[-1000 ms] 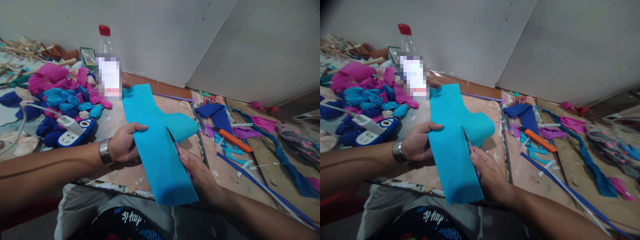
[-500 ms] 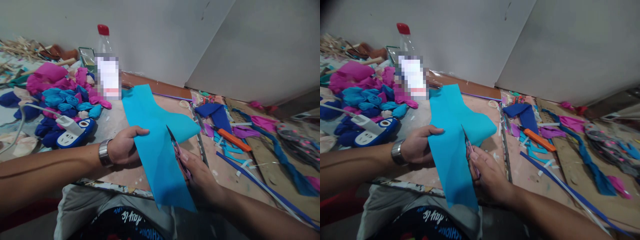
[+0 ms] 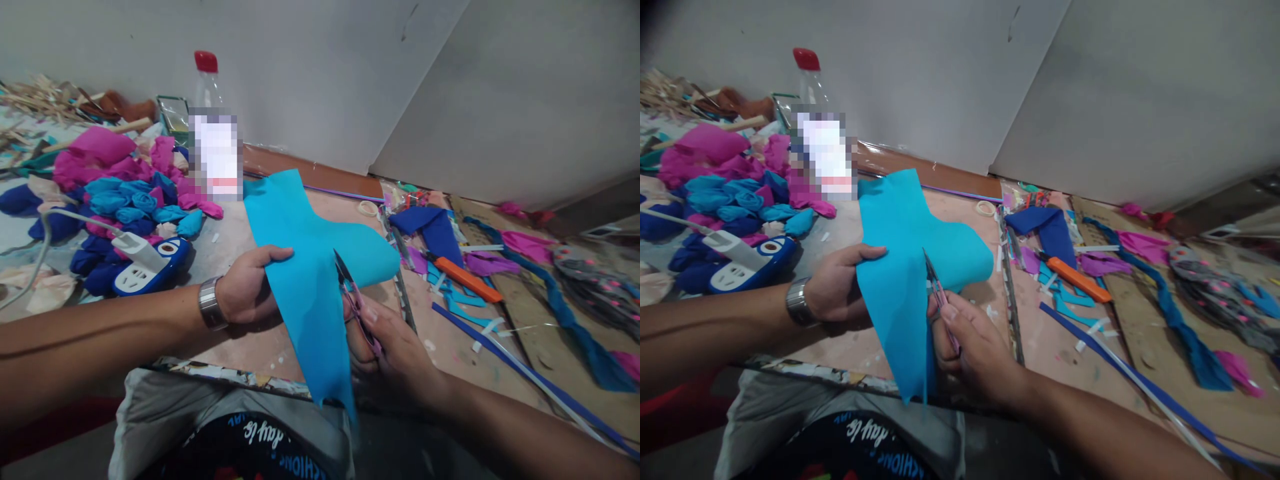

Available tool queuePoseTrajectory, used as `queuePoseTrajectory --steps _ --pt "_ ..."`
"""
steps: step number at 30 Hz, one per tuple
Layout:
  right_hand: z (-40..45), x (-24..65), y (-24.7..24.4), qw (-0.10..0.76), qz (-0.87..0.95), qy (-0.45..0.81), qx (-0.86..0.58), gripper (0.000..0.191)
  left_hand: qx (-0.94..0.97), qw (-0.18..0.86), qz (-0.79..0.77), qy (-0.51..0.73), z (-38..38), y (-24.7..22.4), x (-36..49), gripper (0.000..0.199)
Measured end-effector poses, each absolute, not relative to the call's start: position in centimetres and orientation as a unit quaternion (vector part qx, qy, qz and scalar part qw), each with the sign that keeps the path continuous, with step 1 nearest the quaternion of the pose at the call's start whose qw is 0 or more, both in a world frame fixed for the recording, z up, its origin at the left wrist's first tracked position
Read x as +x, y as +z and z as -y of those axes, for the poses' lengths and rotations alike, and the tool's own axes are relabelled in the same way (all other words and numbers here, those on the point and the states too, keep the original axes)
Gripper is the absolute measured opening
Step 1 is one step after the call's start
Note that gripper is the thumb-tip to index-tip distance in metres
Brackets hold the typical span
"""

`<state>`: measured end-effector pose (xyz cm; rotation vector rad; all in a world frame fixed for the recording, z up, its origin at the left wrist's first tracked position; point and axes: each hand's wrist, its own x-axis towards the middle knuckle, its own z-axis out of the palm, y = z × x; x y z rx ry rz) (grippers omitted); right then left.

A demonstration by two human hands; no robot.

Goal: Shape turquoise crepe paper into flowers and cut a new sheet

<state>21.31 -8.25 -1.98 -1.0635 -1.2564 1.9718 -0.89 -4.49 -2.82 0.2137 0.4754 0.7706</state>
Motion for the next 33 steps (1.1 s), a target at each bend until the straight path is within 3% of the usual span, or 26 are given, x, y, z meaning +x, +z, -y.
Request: queuePoseTrajectory --steps 6,17,22,33 --pt "8.43 21.33 -2.13 0.300 0.392 0.794 -0.354 0.032 0.120 0.900 -0.229 0.351 5.02 -2.53 -0.75 0.046" --pt "8.34 21.34 -1.60 0.306 0.442 0.738 -0.408 0.035 0.129 0.916 -0.171 0.339 5.14 -2.78 -0.78 0.046" --pt "8.58 21.23 -1.52 0.306 0.428 0.743 -0.413 0.032 0.130 0.920 -0.123 0.349 4.78 -2.89 -1.00 0.057" --pt "8.61 21.35 -1.88 0.316 0.413 0.755 -0.399 0.033 0.124 0.906 -0.191 0.355 4.97 -2.32 -0.87 0.055"
